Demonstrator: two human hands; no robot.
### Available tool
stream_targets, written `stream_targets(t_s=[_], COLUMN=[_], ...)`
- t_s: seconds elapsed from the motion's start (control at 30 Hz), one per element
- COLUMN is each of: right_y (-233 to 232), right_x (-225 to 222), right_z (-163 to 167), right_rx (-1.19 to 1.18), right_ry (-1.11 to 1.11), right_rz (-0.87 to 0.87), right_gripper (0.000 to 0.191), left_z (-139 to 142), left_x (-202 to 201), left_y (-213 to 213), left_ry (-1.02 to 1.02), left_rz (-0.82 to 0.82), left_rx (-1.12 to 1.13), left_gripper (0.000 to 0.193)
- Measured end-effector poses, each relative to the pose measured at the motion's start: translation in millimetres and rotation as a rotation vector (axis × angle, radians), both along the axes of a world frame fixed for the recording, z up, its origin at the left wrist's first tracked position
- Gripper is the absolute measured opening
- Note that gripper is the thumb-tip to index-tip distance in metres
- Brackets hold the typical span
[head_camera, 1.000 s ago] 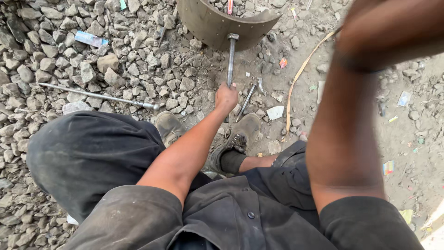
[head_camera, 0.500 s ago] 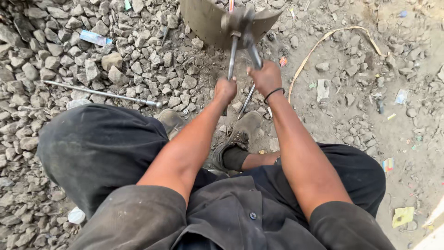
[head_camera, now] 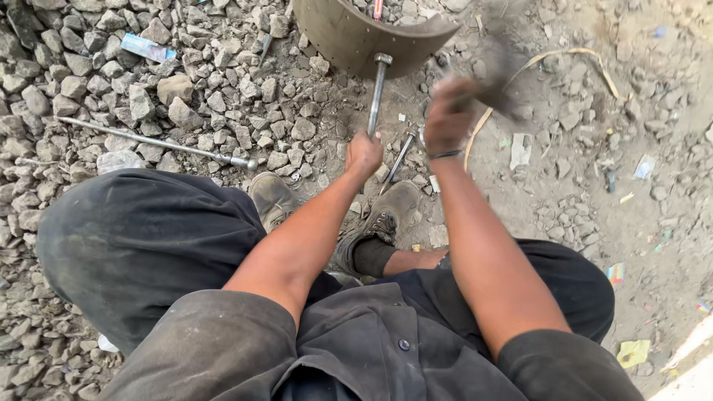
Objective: The person sits on the ground and uses a hammer and a metal punch to drive fasteners into a curved metal plate. The person repeatedly positions the punch and strikes it with the hammer to secure the fasteners.
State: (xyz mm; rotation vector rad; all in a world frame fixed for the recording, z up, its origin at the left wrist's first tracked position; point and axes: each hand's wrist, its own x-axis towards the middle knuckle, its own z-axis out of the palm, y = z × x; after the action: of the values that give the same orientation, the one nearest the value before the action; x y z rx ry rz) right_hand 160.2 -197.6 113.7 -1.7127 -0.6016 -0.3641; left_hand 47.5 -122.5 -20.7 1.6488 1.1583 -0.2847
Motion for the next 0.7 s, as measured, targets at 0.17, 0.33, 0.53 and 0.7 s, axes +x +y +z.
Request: stream_targets(t_s=[0.17,0.33,0.53,0.7], right_y=[-44.7,-55.4,-44.8,-40.4], right_x=[-29.2,-21.7,13.8,12.0], right_z=[-65.3,-62.3,-34.3,-2.1], right_rx=[-1.217,-1.134,-1.398,-1.861], right_ry=[0.761,0.74,0.703,0.696], right_rz=[-0.058,-0.104,0.158,0.381], right_gripper=[0.041,0.041,0.029,0.026], left_z=[-1.7,-13.3,-33.8,-44.0], left_x=[-13.7,-21.5,-36.7,-54.2], left_y=[16.6,19.3,25.9,36.9], left_ry=[0.12,0.221,0.305,0.315], left_rz=[-0.209,-0.205,-0.51,-0.532], left_rx=[0.139,-0.056,0.014,0.046], left_gripper=[0.047,0.044,0.033,0.049])
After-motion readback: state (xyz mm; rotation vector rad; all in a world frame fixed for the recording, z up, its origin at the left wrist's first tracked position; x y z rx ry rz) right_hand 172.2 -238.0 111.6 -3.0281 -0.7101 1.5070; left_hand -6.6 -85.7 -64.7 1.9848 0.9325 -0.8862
